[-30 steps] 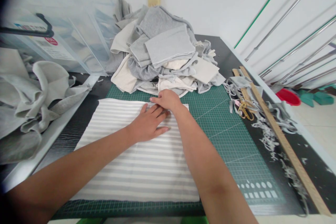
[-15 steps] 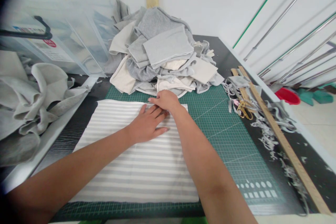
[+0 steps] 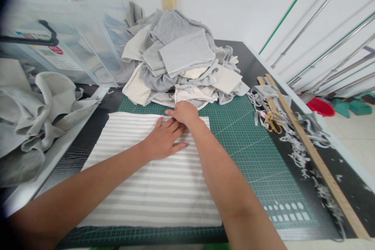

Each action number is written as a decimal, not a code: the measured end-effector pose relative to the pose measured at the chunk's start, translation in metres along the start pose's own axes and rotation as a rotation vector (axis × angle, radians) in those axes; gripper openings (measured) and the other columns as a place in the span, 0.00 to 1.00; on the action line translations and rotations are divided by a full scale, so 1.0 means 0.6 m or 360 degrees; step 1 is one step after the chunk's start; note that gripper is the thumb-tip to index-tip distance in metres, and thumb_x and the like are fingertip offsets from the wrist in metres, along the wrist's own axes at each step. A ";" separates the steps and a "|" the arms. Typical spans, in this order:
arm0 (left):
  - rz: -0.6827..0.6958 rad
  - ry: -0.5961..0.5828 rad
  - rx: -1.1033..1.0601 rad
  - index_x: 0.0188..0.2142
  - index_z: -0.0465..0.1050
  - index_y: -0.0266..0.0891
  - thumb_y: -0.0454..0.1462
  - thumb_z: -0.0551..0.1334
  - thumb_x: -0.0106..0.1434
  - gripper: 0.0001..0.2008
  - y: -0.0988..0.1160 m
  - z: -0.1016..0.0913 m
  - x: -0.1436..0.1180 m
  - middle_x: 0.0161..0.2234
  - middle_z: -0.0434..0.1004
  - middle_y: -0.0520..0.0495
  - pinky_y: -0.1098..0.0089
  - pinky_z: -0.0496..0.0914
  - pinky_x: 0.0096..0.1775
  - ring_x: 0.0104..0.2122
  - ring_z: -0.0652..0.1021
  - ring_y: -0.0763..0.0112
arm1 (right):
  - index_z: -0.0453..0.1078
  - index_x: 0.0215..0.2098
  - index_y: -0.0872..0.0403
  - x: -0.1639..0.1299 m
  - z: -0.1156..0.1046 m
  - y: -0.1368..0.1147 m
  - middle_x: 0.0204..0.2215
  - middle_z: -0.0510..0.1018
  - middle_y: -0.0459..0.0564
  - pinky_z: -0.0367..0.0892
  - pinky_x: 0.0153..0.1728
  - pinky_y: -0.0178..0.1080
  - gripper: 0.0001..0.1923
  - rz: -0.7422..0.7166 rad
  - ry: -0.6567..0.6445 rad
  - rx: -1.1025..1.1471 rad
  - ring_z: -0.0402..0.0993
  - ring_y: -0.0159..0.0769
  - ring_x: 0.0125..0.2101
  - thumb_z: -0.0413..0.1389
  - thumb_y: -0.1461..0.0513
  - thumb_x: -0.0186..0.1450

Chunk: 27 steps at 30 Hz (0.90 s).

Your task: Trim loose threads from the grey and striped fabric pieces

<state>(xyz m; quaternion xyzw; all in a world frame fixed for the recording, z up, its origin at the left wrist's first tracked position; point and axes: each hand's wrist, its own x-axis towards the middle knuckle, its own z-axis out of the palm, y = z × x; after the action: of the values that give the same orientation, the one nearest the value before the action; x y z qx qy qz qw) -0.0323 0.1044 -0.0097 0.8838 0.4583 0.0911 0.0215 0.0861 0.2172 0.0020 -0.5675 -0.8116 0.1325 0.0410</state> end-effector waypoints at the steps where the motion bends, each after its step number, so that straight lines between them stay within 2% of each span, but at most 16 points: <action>1: 0.0000 0.0000 0.0001 0.59 0.61 0.43 0.54 0.50 0.67 0.27 0.000 0.000 0.000 0.60 0.61 0.39 0.39 0.53 0.56 0.60 0.59 0.49 | 0.76 0.29 0.52 -0.001 0.000 0.000 0.28 0.80 0.51 0.57 0.27 0.36 0.26 -0.0004 0.0004 0.0004 0.72 0.37 0.29 0.51 0.40 0.61; 8: 0.0004 0.0008 0.0019 0.59 0.60 0.43 0.54 0.50 0.67 0.27 0.000 -0.001 0.000 0.61 0.61 0.40 0.41 0.52 0.57 0.60 0.59 0.50 | 0.76 0.28 0.53 -0.002 0.000 0.002 0.27 0.79 0.52 0.55 0.25 0.36 0.27 -0.0092 0.0029 -0.0014 0.71 0.36 0.28 0.50 0.40 0.62; 19: -0.0016 0.0004 -0.0012 0.60 0.59 0.43 0.54 0.50 0.67 0.28 0.001 -0.002 -0.001 0.60 0.62 0.39 0.40 0.51 0.57 0.60 0.59 0.51 | 0.74 0.25 0.54 0.003 0.005 0.014 0.20 0.74 0.47 0.50 0.22 0.36 0.28 -0.0114 0.0045 0.0106 0.63 0.31 0.22 0.51 0.40 0.60; 27: -0.0019 0.0012 -0.0025 0.60 0.59 0.43 0.54 0.49 0.67 0.28 0.000 -0.001 -0.002 0.60 0.62 0.39 0.40 0.51 0.57 0.60 0.59 0.51 | 0.74 0.24 0.54 0.002 0.005 0.013 0.19 0.73 0.47 0.49 0.22 0.35 0.30 -0.0088 0.0034 0.0157 0.63 0.31 0.21 0.49 0.38 0.60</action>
<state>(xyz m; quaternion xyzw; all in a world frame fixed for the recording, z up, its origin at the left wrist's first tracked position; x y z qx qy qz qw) -0.0330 0.1034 -0.0095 0.8806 0.4629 0.0980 0.0271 0.0922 0.2205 -0.0030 -0.5435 -0.8190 0.1650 0.0812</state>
